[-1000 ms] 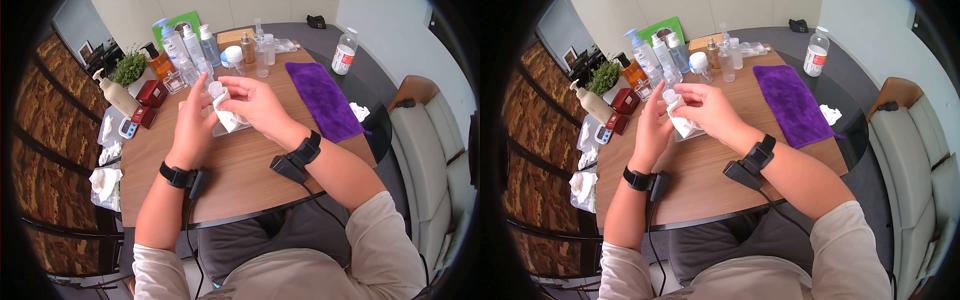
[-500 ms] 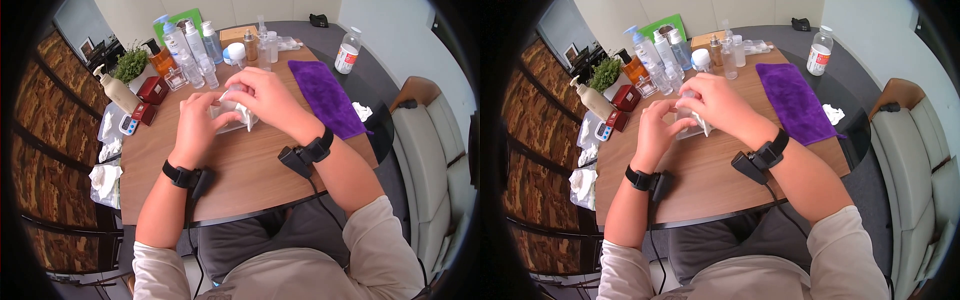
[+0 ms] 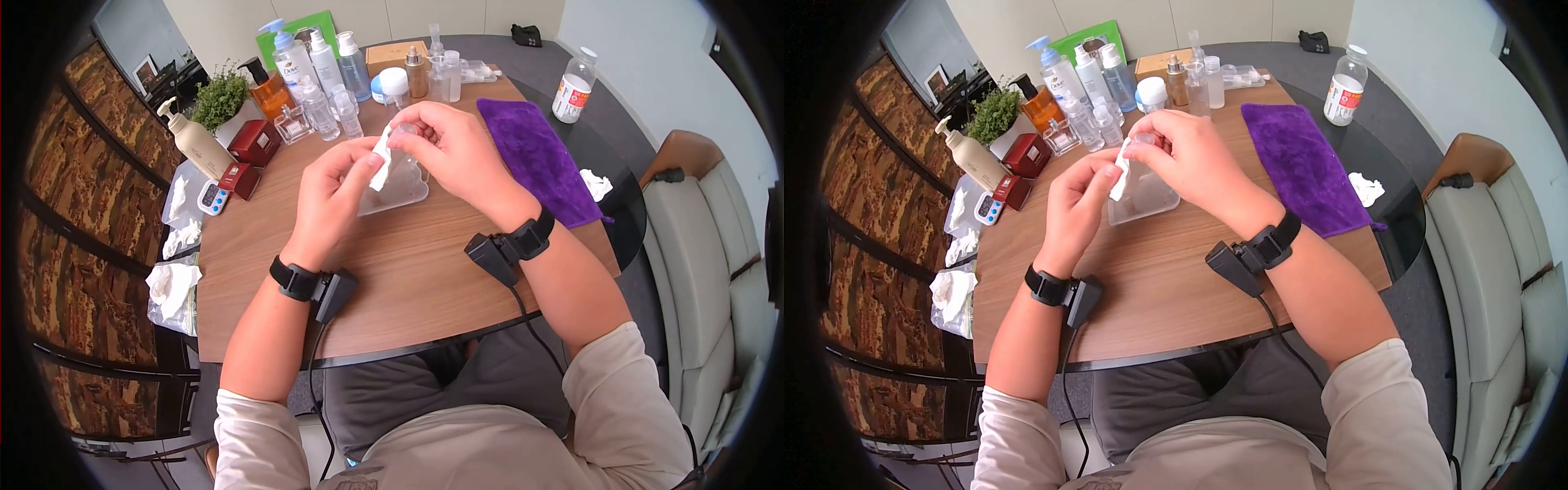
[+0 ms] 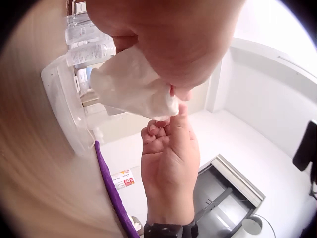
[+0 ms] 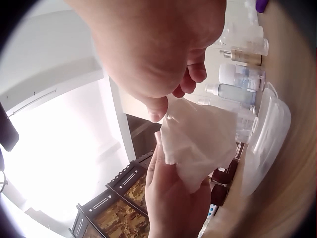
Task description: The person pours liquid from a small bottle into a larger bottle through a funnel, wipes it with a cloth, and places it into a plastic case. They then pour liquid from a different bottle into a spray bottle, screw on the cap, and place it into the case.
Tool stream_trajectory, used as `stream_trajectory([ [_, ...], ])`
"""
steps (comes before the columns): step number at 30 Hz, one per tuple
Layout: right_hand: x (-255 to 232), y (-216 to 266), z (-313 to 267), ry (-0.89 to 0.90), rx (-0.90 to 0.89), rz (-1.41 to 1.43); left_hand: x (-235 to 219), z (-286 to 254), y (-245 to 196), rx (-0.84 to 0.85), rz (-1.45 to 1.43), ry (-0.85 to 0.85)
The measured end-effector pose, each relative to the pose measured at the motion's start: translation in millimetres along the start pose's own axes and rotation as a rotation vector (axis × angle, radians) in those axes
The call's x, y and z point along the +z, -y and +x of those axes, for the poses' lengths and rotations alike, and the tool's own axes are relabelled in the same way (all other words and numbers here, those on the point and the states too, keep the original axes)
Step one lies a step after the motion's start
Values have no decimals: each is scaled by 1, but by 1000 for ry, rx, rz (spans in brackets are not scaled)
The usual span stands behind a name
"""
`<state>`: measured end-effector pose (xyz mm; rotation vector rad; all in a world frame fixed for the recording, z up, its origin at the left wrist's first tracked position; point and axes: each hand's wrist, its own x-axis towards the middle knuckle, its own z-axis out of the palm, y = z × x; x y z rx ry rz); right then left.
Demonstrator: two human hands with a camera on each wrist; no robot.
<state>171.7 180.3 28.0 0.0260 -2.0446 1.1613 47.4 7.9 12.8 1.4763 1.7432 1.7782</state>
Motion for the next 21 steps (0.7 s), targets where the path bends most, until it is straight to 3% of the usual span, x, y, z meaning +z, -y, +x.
stream_trajectory([
  [2,4,1,0,7,10,15,2,0,-3,-23,-2,-30],
  [4,8,2,-1,21,-81,-48,5,1,-11,9,241,6],
  [11,4,7,-3,37,-117,-20,-5,1,1,-9,192,100],
  [14,-4,6,-1,57,-115,-35,-10,1,4,-36,71,161],
  [16,-8,-4,2,42,-105,108,-15,2,11,-204,-148,214],
  [17,-10,-7,3,47,-107,110,-17,3,13,-204,-147,208],
  [19,-14,-12,4,-19,-97,213,-20,4,15,-388,-504,235],
  [21,-23,-14,4,1,-81,243,-19,5,11,-405,-583,197],
])
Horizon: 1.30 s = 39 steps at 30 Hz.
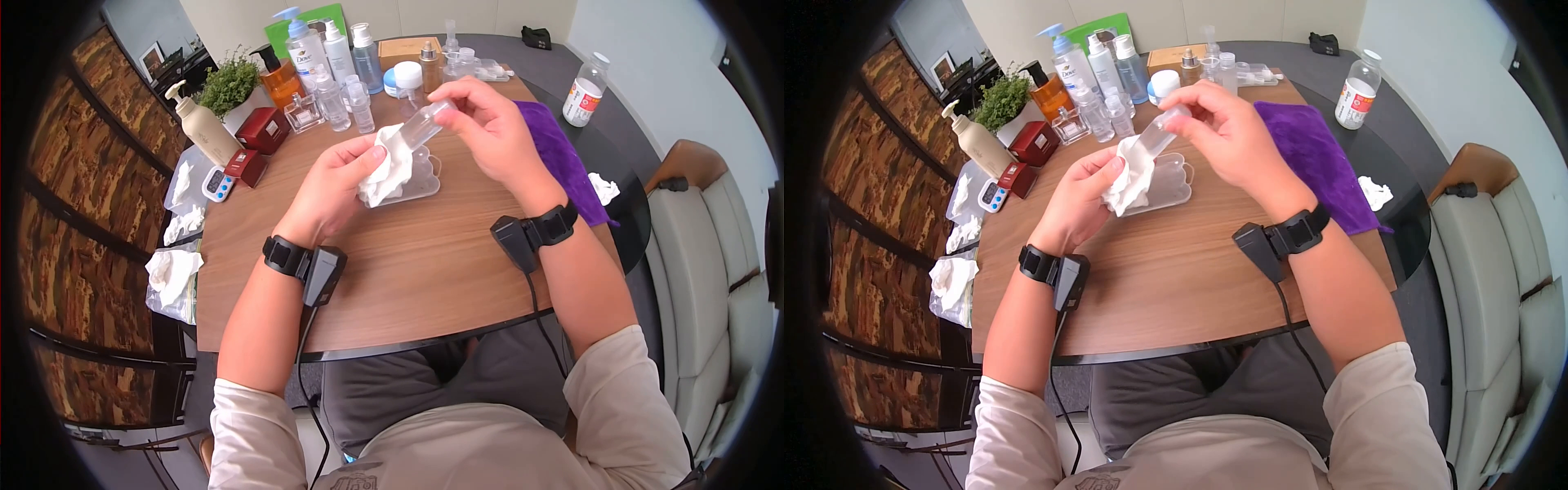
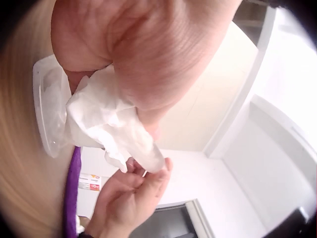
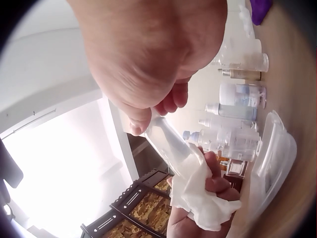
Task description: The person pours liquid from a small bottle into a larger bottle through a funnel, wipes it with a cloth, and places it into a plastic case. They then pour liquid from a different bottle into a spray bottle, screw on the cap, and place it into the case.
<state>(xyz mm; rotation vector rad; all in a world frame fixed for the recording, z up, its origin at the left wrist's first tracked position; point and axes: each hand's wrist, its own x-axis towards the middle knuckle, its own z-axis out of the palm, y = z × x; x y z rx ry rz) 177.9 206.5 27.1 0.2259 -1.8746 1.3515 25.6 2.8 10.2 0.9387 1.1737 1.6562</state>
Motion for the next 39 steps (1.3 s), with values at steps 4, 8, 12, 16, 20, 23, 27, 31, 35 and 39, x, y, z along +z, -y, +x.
stream_trajectory([
  [4,1,0,0,19,-200,-243,-2,2,3,79,-89,-159],
  [8,23,11,-12,86,-219,-509,-5,7,4,215,-75,-273],
  [12,48,12,-17,-15,140,-124,7,7,0,458,46,-378],
  [16,48,10,-15,-92,566,535,7,6,-1,505,71,-422],
  [20,56,5,-17,-138,581,439,5,9,5,391,-76,-451],
  [23,60,4,-19,-124,293,74,10,8,7,383,-175,-460],
  [27,56,7,-19,-96,-3,-296,2,6,5,310,-135,-513],
  [31,49,10,-18,-49,-178,-516,-10,7,8,303,-135,-512],
  [35,44,4,-17,24,-326,-559,3,7,3,455,51,-545],
  [39,38,12,-13,82,-431,-600,-7,5,-1,514,456,-397],
])
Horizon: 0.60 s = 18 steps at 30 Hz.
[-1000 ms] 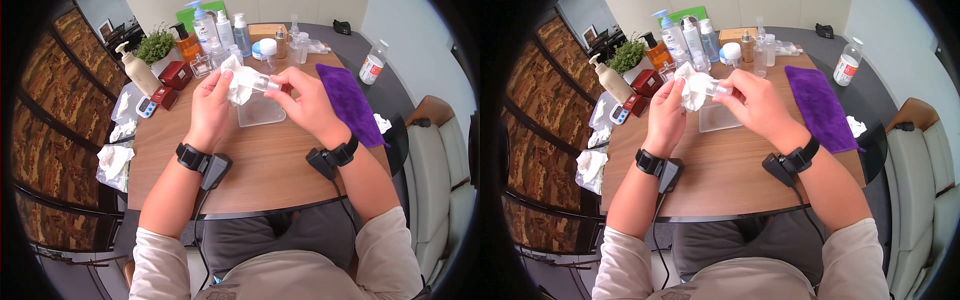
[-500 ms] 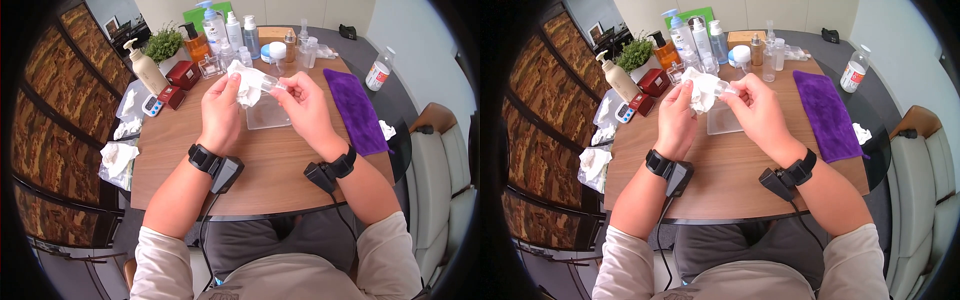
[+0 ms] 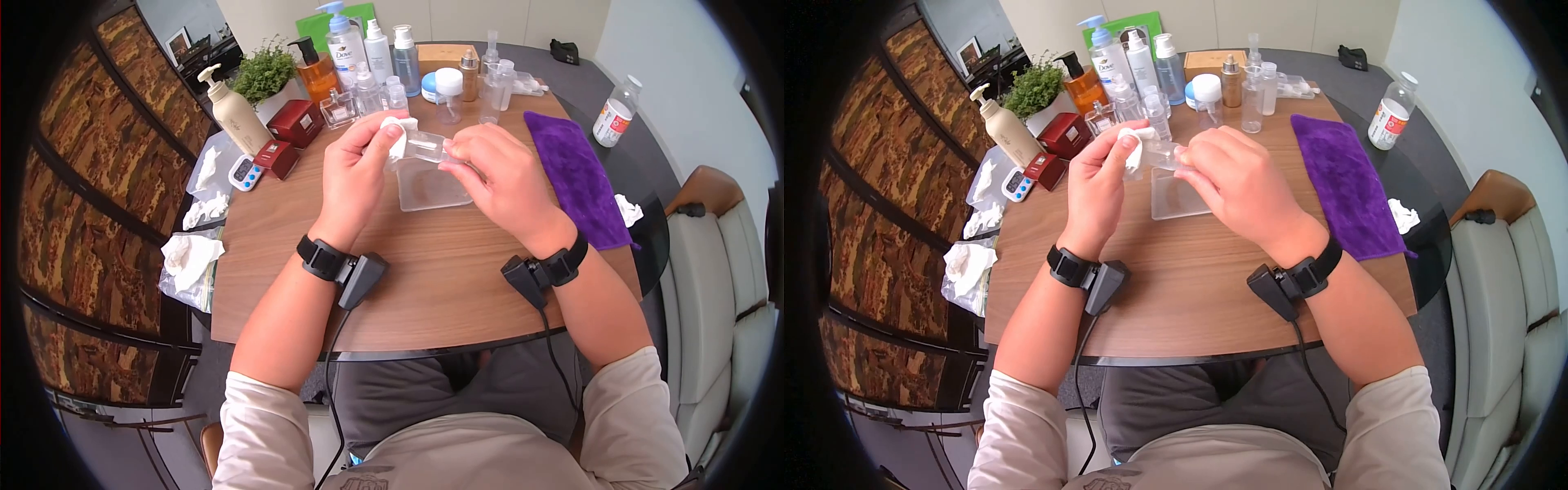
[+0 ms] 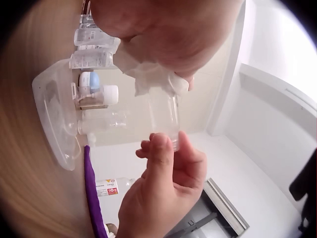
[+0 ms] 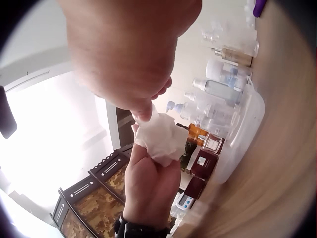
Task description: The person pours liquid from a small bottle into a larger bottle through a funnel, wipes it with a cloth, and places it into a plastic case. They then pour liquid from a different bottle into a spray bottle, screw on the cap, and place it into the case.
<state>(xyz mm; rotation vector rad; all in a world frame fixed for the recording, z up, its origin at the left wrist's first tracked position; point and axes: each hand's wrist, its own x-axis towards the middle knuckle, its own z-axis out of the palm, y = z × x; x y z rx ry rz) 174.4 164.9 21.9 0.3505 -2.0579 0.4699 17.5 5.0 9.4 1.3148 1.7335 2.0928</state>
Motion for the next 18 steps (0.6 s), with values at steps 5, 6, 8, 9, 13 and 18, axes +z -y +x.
stream_trajectory([
  [5,-12,-10,1,17,-93,-64,-4,-2,-9,102,152,242],
  [6,-13,-13,1,53,-117,-23,-4,-3,-8,95,148,342],
  [8,-15,-16,-2,87,-134,12,0,-7,-17,76,204,393],
  [9,-16,-16,-3,108,-134,23,2,-7,-21,58,261,439],
  [13,-16,-20,-4,158,-133,22,2,-7,-24,41,367,497],
  [18,-23,-19,-5,236,194,224,7,-10,-19,211,467,473],
])
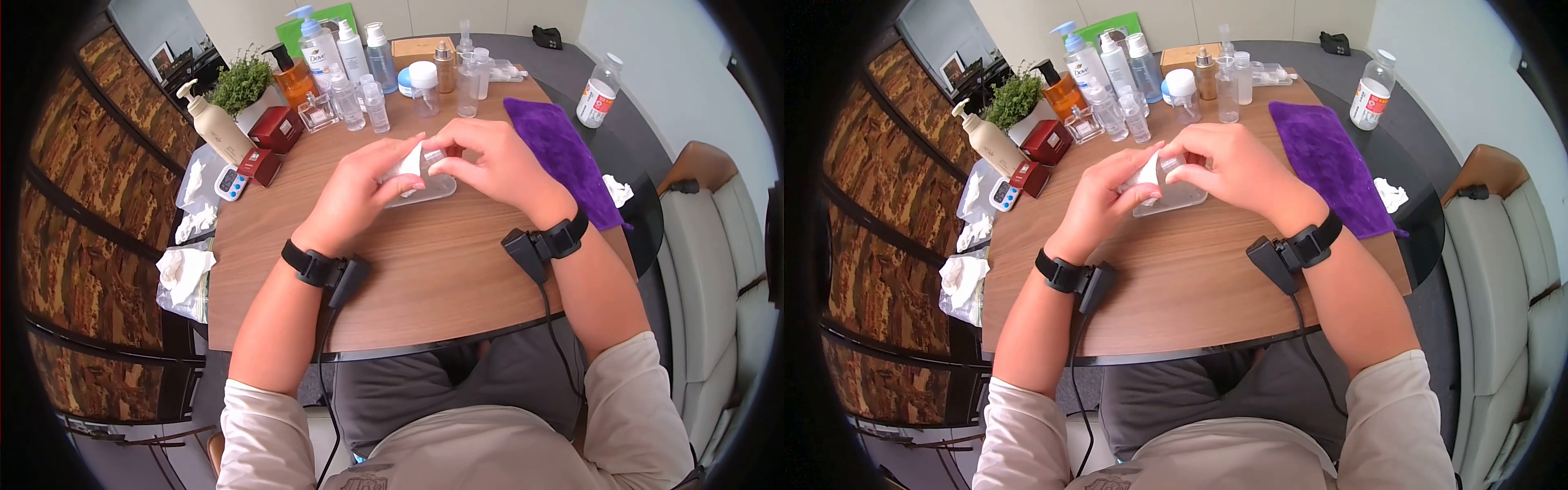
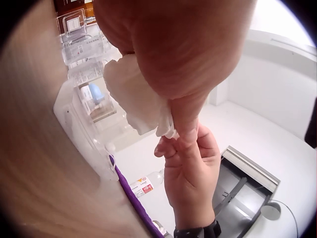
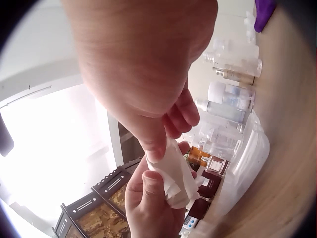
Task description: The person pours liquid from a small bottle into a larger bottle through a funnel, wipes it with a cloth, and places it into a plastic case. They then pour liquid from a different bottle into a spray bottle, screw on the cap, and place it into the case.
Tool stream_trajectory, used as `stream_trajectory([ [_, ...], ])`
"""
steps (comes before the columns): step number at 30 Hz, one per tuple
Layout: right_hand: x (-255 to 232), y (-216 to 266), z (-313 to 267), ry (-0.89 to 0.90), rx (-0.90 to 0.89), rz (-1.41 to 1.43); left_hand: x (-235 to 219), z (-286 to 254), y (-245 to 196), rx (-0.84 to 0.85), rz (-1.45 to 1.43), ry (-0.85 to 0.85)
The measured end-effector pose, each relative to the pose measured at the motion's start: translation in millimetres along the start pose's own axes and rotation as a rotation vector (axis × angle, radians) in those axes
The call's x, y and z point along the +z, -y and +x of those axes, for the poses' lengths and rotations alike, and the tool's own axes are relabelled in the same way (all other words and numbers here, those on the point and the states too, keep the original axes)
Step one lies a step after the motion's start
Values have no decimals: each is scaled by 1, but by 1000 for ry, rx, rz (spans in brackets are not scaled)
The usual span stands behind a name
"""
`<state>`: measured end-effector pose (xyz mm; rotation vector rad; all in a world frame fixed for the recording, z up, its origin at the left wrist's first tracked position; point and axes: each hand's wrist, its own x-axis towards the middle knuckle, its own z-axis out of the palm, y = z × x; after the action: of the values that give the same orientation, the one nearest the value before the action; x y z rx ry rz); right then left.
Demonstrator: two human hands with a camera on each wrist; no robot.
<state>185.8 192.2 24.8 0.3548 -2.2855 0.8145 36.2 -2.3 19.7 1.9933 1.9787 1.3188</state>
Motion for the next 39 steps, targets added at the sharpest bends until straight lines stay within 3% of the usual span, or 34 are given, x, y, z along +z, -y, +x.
stream_trajectory([
  [4,-1,7,2,-27,317,186,2,1,-1,-3,12,26],
  [5,-2,7,3,-27,317,186,2,1,-3,-47,3,38],
  [7,-4,5,7,-17,585,257,4,0,-2,-91,-7,51],
  [11,-3,-9,-1,8,451,317,5,-2,4,-127,-109,48],
  [13,-10,-10,-3,55,240,244,4,-1,1,-183,-219,52],
  [19,-10,-10,-4,118,208,66,6,0,1,-132,-80,82],
  [23,-2,-13,-6,51,132,-61,7,0,1,-107,-77,83],
  [26,1,-11,-3,35,201,-52,9,0,-1,-102,-60,83],
  [28,0,-9,0,138,521,24,9,0,-3,-99,-45,84],
  [31,4,-16,0,140,683,203,9,1,-4,-93,-8,111],
  [32,4,-15,-1,140,682,203,9,1,-2,-99,0,107],
  [34,4,-10,-4,5,396,254,9,-2,0,-106,10,101],
  [35,5,-15,-5,7,395,256,10,-3,1,-153,-82,99],
  [37,5,-24,-3,-32,7,218,10,-3,2,-199,-174,97],
  [39,1,-21,-6,-20,88,236,11,-2,2,-203,-258,89],
])
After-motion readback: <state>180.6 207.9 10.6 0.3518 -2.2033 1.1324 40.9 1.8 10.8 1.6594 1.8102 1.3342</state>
